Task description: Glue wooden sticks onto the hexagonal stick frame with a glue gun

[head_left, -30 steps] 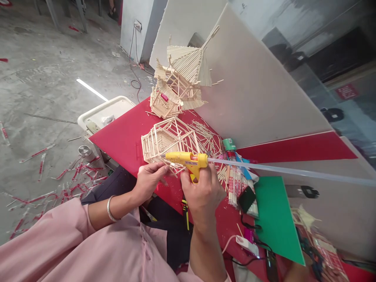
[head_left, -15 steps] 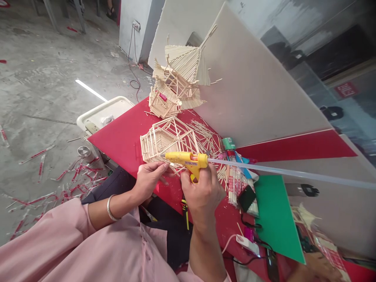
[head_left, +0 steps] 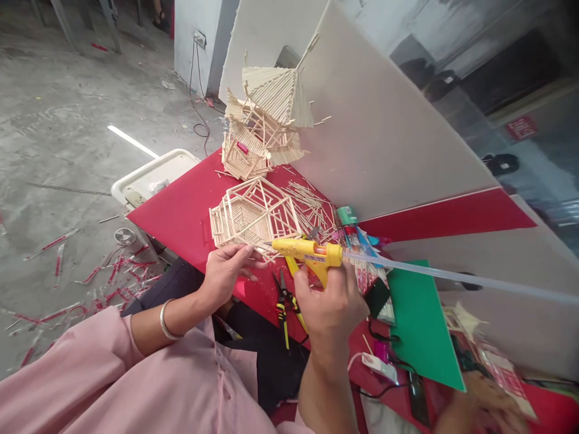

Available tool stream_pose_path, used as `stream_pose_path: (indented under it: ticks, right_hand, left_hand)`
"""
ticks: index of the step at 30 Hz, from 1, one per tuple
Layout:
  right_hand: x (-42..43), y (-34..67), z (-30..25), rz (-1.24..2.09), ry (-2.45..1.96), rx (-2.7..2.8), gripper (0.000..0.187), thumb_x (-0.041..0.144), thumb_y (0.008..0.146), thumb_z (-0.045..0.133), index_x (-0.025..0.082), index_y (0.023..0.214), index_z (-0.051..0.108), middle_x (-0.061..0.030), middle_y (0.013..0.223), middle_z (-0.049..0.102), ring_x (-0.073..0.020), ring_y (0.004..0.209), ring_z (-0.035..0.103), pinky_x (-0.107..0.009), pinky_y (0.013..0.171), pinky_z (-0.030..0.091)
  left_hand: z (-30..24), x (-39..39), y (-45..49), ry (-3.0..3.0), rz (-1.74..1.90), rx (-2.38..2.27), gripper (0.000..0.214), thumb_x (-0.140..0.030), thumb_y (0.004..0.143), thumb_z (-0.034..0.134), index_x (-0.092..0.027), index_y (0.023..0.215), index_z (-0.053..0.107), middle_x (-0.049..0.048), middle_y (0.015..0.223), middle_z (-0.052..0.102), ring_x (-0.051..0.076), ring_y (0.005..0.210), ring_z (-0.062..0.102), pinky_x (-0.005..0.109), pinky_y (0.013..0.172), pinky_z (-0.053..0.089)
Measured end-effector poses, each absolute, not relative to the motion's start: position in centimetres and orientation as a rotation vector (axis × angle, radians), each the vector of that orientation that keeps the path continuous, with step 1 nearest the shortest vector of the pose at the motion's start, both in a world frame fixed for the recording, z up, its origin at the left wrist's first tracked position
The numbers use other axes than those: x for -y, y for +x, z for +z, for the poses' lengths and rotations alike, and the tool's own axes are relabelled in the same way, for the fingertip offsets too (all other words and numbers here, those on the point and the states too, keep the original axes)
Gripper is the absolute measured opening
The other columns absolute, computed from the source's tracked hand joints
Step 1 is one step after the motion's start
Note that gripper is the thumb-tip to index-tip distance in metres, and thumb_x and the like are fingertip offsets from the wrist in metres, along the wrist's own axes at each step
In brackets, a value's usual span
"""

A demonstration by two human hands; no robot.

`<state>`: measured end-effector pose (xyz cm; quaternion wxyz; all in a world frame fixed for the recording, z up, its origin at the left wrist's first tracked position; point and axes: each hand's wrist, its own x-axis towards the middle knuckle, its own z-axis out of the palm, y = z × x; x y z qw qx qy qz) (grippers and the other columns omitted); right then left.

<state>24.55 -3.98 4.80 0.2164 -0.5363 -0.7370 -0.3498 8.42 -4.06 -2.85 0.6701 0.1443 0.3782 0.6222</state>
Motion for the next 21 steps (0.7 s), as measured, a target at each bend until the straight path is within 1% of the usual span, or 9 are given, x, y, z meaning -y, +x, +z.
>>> stream_pose_path:
  ticks: [5,12,17,21]
  right_hand:
    - [4.8,26.5,5.1,-1.162,-1.45,2.005,0.015,0.027,0.08,0.066,0.018,0.09,0.06,-0.0061,0.083,0.069,-0.018,0.063,0.061,-0.028,0.054,0.038]
    - [4.9,26.9,4.5,-1.144,-1.476,2.039,0.009,0.024,0.079,0.063,0.019,0.083,0.057,-0.0064,0.082,0.069,-0.0164,0.058,0.057,-0.028,0.053,0.038]
    - [4.9,26.6,4.6,-1.143,-1.469,2.059,0.01,0.022,0.081,0.062,0.019,0.089,0.058,-0.0048,0.079,0.068,-0.0165,0.059,0.058,-0.028,0.054,0.039]
    - [4.9,26.3,5.0,-1.144,-1.449,2.087,0.012,0.022,0.082,0.063,0.018,0.093,0.06,-0.0056,0.081,0.068,-0.017,0.061,0.06,-0.028,0.054,0.04]
  left_hand:
    - [-2.9,4.1,8.6,0.297,1.427,-0.846,0.042,-0.05,0.066,0.085,-0.012,0.073,0.07,0.0107,0.08,0.077,0.024,0.07,0.076,0.022,0.046,0.057]
    - [-3.3,4.1,8.7,0.315,1.446,-0.838,0.039,-0.048,0.068,0.085,-0.011,0.073,0.071,0.009,0.076,0.075,0.024,0.069,0.076,0.022,0.046,0.057]
    - [-3.3,4.1,8.7,0.314,1.45,-0.829,0.038,-0.047,0.068,0.085,-0.011,0.073,0.072,0.0084,0.075,0.074,0.024,0.068,0.076,0.022,0.046,0.057]
    - [-3.3,4.0,8.7,0.318,1.447,-0.837,0.04,-0.048,0.068,0.085,-0.011,0.073,0.071,0.0091,0.076,0.074,0.024,0.068,0.076,0.023,0.046,0.057]
